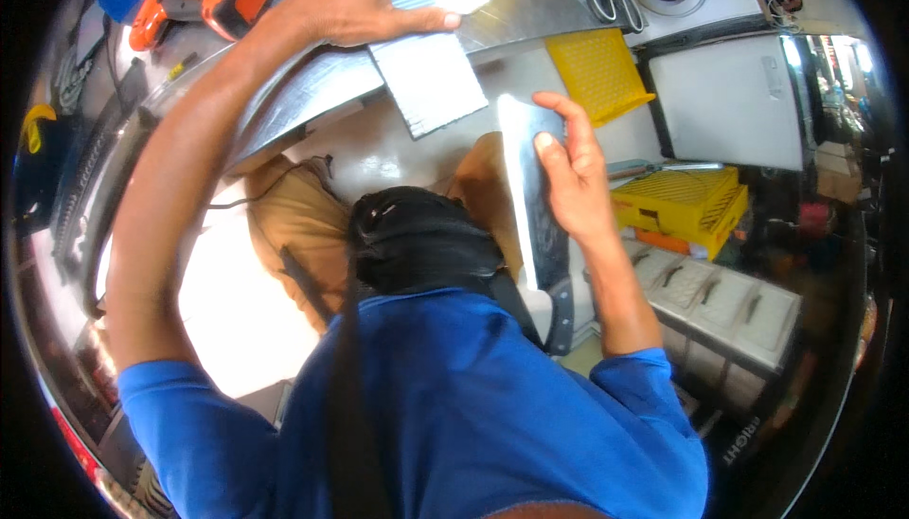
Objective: The person attaches a black flexible strip to a silver aluminum profile using a hammer and a screwdriver. They repeatedly position the strip, tap it into place with the hammer, and use the screwdriver to secure or adjust the connection.
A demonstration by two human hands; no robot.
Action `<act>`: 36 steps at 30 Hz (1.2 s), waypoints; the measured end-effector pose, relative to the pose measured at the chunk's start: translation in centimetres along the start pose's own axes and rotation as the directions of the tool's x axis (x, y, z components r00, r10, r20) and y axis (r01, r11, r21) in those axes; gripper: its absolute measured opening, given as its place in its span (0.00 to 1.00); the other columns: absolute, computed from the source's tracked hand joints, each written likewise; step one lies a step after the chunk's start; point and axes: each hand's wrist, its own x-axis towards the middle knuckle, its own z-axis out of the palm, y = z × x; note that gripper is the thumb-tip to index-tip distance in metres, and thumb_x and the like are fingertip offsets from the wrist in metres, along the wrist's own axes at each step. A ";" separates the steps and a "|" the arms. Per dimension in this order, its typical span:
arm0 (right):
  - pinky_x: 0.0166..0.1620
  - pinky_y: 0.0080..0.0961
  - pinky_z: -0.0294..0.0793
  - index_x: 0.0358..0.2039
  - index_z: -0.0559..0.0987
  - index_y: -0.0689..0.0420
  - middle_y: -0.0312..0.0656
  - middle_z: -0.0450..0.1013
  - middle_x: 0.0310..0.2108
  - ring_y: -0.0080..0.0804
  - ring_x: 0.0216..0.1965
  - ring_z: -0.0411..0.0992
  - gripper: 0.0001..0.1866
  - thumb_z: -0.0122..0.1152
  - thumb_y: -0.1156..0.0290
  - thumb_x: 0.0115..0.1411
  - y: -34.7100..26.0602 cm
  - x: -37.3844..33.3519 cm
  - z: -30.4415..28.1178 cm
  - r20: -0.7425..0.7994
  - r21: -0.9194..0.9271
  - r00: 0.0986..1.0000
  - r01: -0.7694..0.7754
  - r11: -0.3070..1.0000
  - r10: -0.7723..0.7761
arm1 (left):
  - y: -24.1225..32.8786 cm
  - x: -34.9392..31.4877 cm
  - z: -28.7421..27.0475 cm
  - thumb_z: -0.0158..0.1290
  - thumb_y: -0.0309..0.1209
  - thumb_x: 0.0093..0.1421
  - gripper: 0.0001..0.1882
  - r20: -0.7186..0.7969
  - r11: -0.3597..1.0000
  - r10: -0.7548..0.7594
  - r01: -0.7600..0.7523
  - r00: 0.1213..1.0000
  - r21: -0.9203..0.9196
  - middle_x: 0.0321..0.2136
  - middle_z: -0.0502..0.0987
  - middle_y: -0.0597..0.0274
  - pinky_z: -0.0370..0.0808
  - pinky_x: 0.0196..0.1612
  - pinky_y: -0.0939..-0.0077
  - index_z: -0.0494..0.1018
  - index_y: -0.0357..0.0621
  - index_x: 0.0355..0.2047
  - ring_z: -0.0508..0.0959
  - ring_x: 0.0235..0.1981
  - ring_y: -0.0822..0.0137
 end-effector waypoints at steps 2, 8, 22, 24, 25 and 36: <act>0.49 0.19 0.71 0.61 0.68 0.59 0.36 0.71 0.46 0.17 0.43 0.68 0.19 0.54 0.73 0.71 0.8 0.2 0.2 0.001 0.101 1.000 -0.013 0.995 0.013 | -0.4 0.1 0.3 0.61 0.62 0.55 0.31 -0.007 0.999 -0.013 0.014 1.000 0.032 0.39 0.74 0.56 0.55 0.65 0.35 0.73 0.47 0.40 0.73 0.51 0.52; 0.43 0.15 0.74 0.60 0.69 0.58 0.37 0.75 0.43 0.16 0.39 0.72 0.19 0.58 0.69 0.71 1.9 -0.6 1.7 -0.046 0.403 0.994 -0.072 0.912 0.098 | -1.9 0.2 -0.8 0.66 0.58 0.52 0.28 0.039 0.973 0.167 -0.158 0.985 -0.165 0.41 0.75 0.57 0.59 0.63 0.38 0.74 0.48 0.37 0.73 0.50 0.52; 0.24 0.22 0.74 0.41 0.71 0.49 0.29 0.67 0.22 0.19 0.19 0.66 0.09 0.61 0.60 0.70 4.3 2.0 -1.0 -0.101 0.788 0.933 -0.136 0.600 0.345 | 6.3 -10.2 -3.2 0.76 0.36 0.38 0.37 0.012 0.977 -0.189 0.189 0.982 -0.097 0.60 0.71 0.56 0.66 0.69 0.50 0.78 0.52 0.53 0.64 0.67 0.49; 0.23 0.23 0.72 0.52 0.70 0.51 0.30 0.65 0.22 0.20 0.18 0.64 0.14 0.59 0.63 0.71 3.6 1.6 -0.7 -0.019 0.776 0.970 -0.139 0.616 0.243 | 6.1 -10.9 -3.5 0.76 0.33 0.36 0.37 0.008 0.976 -0.187 0.187 0.982 -0.113 0.64 0.70 0.60 0.65 0.70 0.49 0.81 0.53 0.52 0.62 0.69 0.49; 0.23 0.23 0.71 0.55 0.69 0.51 0.31 0.65 0.22 0.20 0.18 0.64 0.15 0.59 0.64 0.71 2.7 1.7 -0.6 0.063 0.767 0.984 -0.154 0.623 0.166 | 5.9 -11.3 -3.7 0.76 0.33 0.36 0.37 0.006 0.974 -0.195 0.194 0.981 -0.117 0.64 0.69 0.60 0.64 0.70 0.50 0.81 0.54 0.52 0.62 0.70 0.49; 0.50 0.38 0.79 0.68 0.62 0.63 0.60 0.77 0.48 0.53 0.47 0.81 0.34 0.63 0.70 0.65 -9.0 11.5 -0.9 0.702 -0.330 0.701 0.478 0.814 -0.128 | 9.3 -16.8 -3.3 0.68 0.46 0.54 0.28 -0.555 0.866 -0.482 0.465 0.678 -0.184 0.54 0.75 0.50 0.70 0.61 0.52 0.79 0.38 0.47 0.74 0.59 0.49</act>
